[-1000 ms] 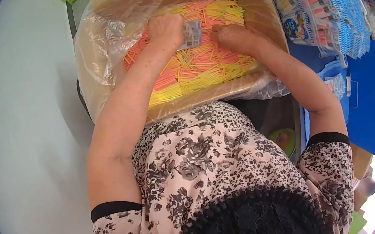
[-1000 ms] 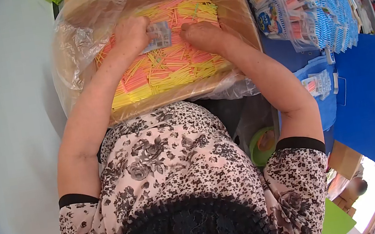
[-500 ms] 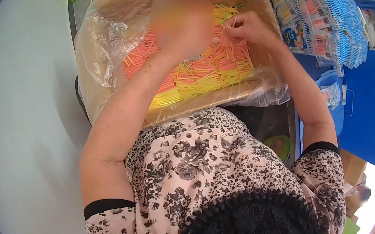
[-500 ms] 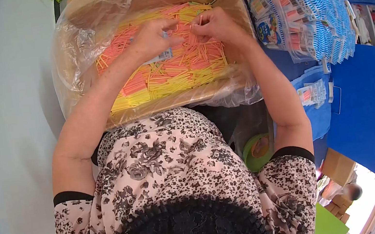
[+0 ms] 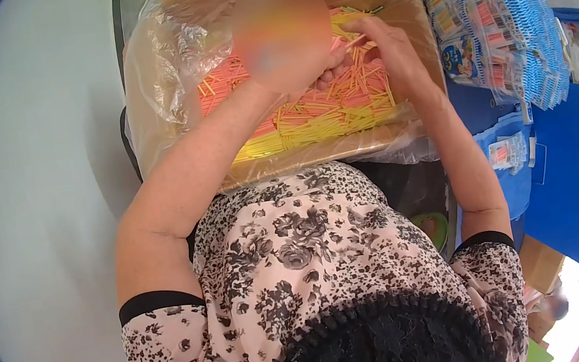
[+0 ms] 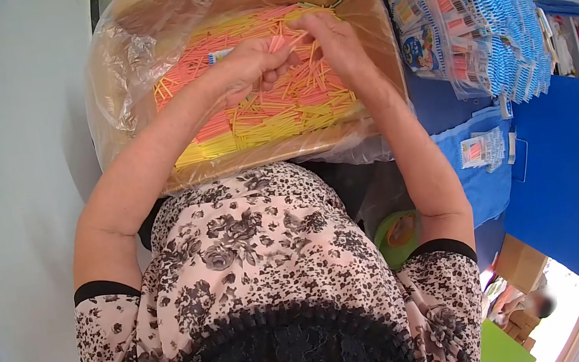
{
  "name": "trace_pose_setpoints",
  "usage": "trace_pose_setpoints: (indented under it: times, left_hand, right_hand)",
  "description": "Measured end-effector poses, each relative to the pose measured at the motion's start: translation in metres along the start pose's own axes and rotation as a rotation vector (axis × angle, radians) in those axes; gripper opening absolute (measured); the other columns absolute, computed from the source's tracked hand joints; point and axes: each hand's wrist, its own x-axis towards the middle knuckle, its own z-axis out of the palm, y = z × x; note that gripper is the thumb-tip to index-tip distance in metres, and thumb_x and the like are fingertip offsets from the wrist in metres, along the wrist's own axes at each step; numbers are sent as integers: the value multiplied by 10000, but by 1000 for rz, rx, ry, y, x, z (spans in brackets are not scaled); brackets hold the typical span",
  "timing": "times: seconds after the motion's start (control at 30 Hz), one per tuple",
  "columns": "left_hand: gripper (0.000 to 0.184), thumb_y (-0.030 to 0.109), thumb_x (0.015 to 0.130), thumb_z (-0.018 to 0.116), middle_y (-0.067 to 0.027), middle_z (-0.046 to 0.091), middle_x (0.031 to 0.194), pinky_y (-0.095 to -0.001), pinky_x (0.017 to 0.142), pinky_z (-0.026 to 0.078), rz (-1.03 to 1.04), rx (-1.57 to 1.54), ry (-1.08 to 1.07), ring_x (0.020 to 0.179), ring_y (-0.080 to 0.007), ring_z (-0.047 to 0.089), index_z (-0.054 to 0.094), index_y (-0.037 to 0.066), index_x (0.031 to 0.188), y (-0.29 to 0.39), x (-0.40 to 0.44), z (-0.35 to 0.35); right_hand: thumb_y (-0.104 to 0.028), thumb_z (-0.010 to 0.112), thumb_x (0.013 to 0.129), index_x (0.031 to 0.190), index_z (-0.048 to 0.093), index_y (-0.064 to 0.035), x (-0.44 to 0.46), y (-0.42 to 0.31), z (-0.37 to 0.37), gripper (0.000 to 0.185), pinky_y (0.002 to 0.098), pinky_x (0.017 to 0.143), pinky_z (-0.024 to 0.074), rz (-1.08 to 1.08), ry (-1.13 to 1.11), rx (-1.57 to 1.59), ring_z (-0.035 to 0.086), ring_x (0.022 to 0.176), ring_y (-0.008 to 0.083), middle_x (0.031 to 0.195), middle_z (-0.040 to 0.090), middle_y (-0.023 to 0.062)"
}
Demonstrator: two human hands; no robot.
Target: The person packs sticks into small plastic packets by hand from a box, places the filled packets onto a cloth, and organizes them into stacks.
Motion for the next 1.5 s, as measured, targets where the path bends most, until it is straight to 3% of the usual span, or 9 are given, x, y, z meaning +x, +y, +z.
trace_pose_setpoints:
  times: [0.2, 0.33, 0.43, 0.6, 0.7, 0.9, 1.13, 1.4, 1.5]
  left_hand:
    - [213, 291, 954, 523, -1, 605, 779, -203, 484, 328, 77, 13, 86, 541, -45, 377, 577, 88, 924, -1, 3, -5]
    - [230, 321, 954, 518, 1, 613, 802, -198, 489, 323, 122, 49, 149, 557, -42, 379, 575, 99, 944, 2, 3, -5]
    - [230, 321, 960, 505, -1, 607, 783, -209, 501, 339, 143, 25, 97, 561, -49, 390, 575, 102, 941, 6, 0, -4]
    - [227, 284, 979, 465, 6, 537, 694, -250, 524, 388, 226, -241, 15, 558, -76, 414, 549, 98, 879, 9, 0, -3]
    - [226, 303, 972, 474, 12, 513, 700, -257, 561, 398, 326, -376, 42, 584, -83, 427, 520, 103, 878, 11, 1, -13]
    - [215, 313, 967, 486, -11, 544, 793, -282, 692, 447, 562, -517, 6, 714, -119, 524, 490, 103, 922, 5, 12, -21]
    - [184, 256, 977, 466, -59, 590, 903, -346, 812, 486, 388, -441, 227, 854, -182, 584, 514, 79, 969, 14, -3, -10]
    - [198, 214, 981, 451, -101, 604, 978, -371, 870, 497, 316, -329, 388, 946, -220, 603, 533, 35, 993, 13, 2, -5]
    - [201, 214, 978, 460, -106, 604, 973, -369, 866, 505, 360, -340, 412, 940, -217, 607, 533, 28, 991, 13, 5, -10]
  right_hand:
    - [-167, 475, 913, 1122, 598, 8, 6, 0, -4, 300, 288, 816, 462, 65, -13, 100, 562, 1036, 157, 1222, 573, 84]
    - [-219, 479, 914, 1161, 584, -5, 16, 5, -25, 344, 290, 843, 448, -444, -32, -380, 559, 1052, 167, 1271, 550, 94]
    - [-294, 493, 926, 1158, 585, 1, 11, -11, 2, 387, 262, 802, 450, -26, 20, -46, 573, 988, 147, 1146, 613, 94]
    - [-373, 496, 937, 1038, 633, 3, 12, -2, 25, 413, 250, 718, 462, -68, -72, 163, 593, 828, 109, 950, 658, 65]
    - [-359, 496, 951, 895, 660, -25, 2, 0, 30, 376, 241, 624, 464, 209, -167, -14, 567, 648, 71, 793, 639, 18]
    - [-285, 591, 908, 805, 658, -52, -3, 0, 35, 264, 214, 552, 447, 169, -200, 55, 551, 570, 64, 707, 625, 1]
    - [-215, 622, 882, 770, 646, -33, 0, -2, 24, 215, 199, 529, 445, 54, -44, 186, 551, 565, 57, 683, 624, 3]
    - [-146, 611, 846, 756, 616, 0, 19, 5, 20, 172, 286, 487, 458, 12, -189, -229, 601, 548, 139, 631, 617, 45]
    - [-95, 603, 790, 749, 609, -27, 25, 50, 5, 80, 353, 576, 488, -357, -242, -1086, 618, 648, 258, 708, 627, 81]
